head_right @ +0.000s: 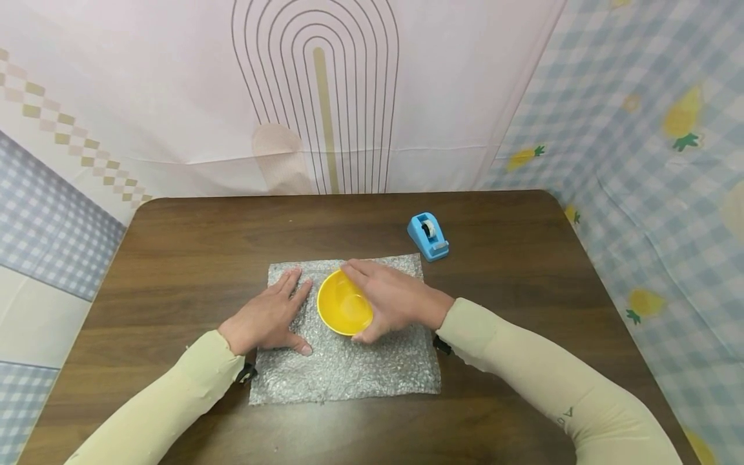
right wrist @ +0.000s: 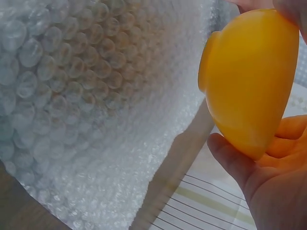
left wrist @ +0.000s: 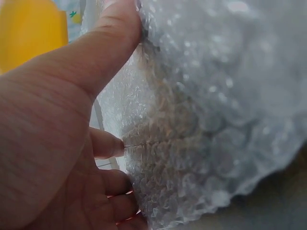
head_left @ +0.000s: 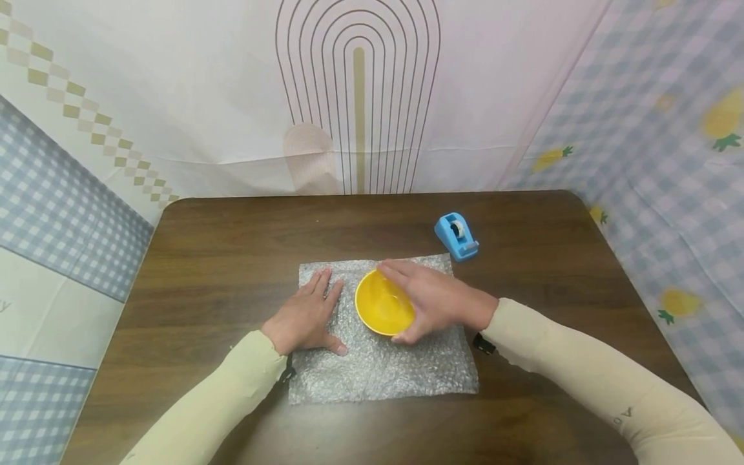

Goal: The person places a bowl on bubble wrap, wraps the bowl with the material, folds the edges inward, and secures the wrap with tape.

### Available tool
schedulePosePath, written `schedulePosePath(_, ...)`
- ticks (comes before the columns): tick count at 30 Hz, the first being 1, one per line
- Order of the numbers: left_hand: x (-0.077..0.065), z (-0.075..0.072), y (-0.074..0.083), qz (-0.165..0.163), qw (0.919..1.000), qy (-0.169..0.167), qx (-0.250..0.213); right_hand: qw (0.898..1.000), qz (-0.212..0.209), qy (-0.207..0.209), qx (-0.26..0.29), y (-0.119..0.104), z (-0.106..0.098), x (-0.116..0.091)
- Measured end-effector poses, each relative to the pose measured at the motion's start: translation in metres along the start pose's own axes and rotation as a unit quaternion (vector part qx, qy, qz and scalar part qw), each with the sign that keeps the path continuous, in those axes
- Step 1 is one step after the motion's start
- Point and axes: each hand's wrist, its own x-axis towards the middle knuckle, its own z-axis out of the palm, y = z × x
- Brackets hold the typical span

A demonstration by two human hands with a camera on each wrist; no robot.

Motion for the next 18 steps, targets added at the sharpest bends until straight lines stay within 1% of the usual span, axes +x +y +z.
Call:
schedulePosePath(5,0.0,0.001,0.0,-0.003,1.0,-0.003,0.003,1.0,0.002,-0.009,0.001,0.001,0.007,0.002)
schedulePosePath(12,0.0,0.002,-0.001,0.008,0.9999,0.011,0.002,1.0,0.004,-0.018,-0.006,0.004,0.014,0.004)
schedulePosePath(18,-0.002,0.001,-0.001,0.012,0.9998,0.013,0.003,1.0,0.005,-0.022,-0.007,0.006,0.019,0.006)
